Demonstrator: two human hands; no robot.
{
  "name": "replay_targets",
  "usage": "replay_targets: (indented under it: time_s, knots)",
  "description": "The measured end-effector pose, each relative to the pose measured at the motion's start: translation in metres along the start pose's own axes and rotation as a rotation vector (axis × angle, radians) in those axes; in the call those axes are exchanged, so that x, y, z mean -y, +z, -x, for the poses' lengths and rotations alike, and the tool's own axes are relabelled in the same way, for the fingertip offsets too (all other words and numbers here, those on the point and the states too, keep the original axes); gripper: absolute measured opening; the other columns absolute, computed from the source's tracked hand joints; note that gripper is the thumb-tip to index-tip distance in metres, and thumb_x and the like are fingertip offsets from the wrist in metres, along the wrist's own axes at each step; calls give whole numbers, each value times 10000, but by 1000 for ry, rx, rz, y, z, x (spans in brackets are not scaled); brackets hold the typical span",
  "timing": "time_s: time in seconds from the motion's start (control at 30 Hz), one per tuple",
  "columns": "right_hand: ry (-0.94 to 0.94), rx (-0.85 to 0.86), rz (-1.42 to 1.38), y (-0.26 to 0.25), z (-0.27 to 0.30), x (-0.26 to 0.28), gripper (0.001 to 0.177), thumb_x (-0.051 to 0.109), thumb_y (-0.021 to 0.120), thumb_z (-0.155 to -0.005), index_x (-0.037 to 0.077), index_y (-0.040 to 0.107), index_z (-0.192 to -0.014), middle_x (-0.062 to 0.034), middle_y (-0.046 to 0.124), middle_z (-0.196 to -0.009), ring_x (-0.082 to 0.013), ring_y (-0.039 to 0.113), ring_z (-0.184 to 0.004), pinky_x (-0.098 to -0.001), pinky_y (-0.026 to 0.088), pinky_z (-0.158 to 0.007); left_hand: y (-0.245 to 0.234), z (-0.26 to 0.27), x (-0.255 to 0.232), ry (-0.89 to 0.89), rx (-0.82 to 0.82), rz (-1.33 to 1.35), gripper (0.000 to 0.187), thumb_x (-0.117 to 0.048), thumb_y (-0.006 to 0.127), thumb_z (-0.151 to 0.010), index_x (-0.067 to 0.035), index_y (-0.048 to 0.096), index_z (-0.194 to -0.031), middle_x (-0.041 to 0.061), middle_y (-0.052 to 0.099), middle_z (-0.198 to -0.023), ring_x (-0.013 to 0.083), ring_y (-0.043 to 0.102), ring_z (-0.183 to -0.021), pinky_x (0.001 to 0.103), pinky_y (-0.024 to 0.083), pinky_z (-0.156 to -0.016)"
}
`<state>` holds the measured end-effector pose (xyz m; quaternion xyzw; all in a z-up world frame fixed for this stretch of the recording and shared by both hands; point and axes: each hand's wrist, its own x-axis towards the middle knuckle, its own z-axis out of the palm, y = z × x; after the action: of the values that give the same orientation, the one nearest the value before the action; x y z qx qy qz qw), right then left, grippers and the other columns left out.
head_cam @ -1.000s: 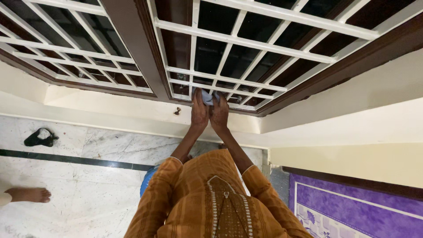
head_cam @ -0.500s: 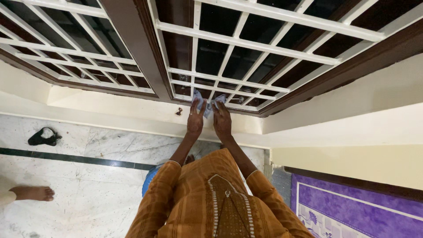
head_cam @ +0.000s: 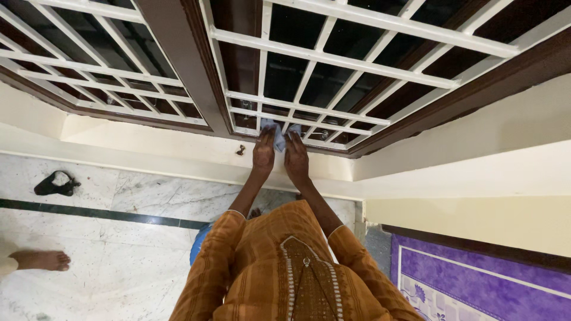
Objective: The person cleans the window frame and grille by wiping them with a cloth.
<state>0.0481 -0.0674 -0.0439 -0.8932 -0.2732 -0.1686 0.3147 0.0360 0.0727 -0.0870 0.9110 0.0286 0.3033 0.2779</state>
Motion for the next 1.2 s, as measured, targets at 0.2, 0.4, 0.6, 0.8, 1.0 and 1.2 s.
replay_targets:
  time_s: [0.2,0.4,0.6,0.8,1.0,1.2]
  knots:
    - [-64,-14,20,-19,18,6,541,-45,577,-907,112,606,-1425,-158,573,-1495,-342,517,-1415,-441,429,-1188,-16,12,-7,77,5,-25,641,96,542,-836,19,525,-1473,197,577,-1451,321,536,-1388,396,508,-1078]
    - [-38,54,116,-6,-7,-2,533,-3,588,-924,32,550,-1454,-227,541,-1478,-386,494,-1399,-468,397,-1181,-1,-4,9,58,101,-50,678,74,521,-778,24,519,-1454,187,586,-1454,320,534,-1382,379,486,-1094]
    - [-16,53,66,-16,-2,13,555,0,575,-935,36,497,-1483,-223,493,-1518,-388,453,-1428,-472,385,-1184,15,0,14,30,102,-109,661,73,557,-793,27,525,-1452,192,554,-1486,314,526,-1393,373,456,-1131]
    - [-85,29,23,-24,18,21,583,-67,513,-933,46,497,-1505,-201,462,-1580,-367,426,-1489,-457,401,-1208,5,19,7,44,104,-118,679,89,567,-790,31,513,-1464,200,547,-1499,299,517,-1422,365,452,-1156]
    - [-54,27,33,-7,1,6,536,-14,573,-933,69,527,-1460,-198,510,-1527,-354,484,-1443,-439,423,-1195,15,-1,17,39,138,-153,673,49,561,-807,36,505,-1478,211,548,-1494,301,516,-1392,368,443,-1131]
    - [-78,-9,-11,-19,10,20,593,-43,534,-914,21,503,-1503,-243,496,-1525,-389,468,-1440,-463,391,-1205,13,8,10,30,105,-209,660,53,545,-818,40,508,-1476,203,563,-1487,302,530,-1390,366,448,-1129]
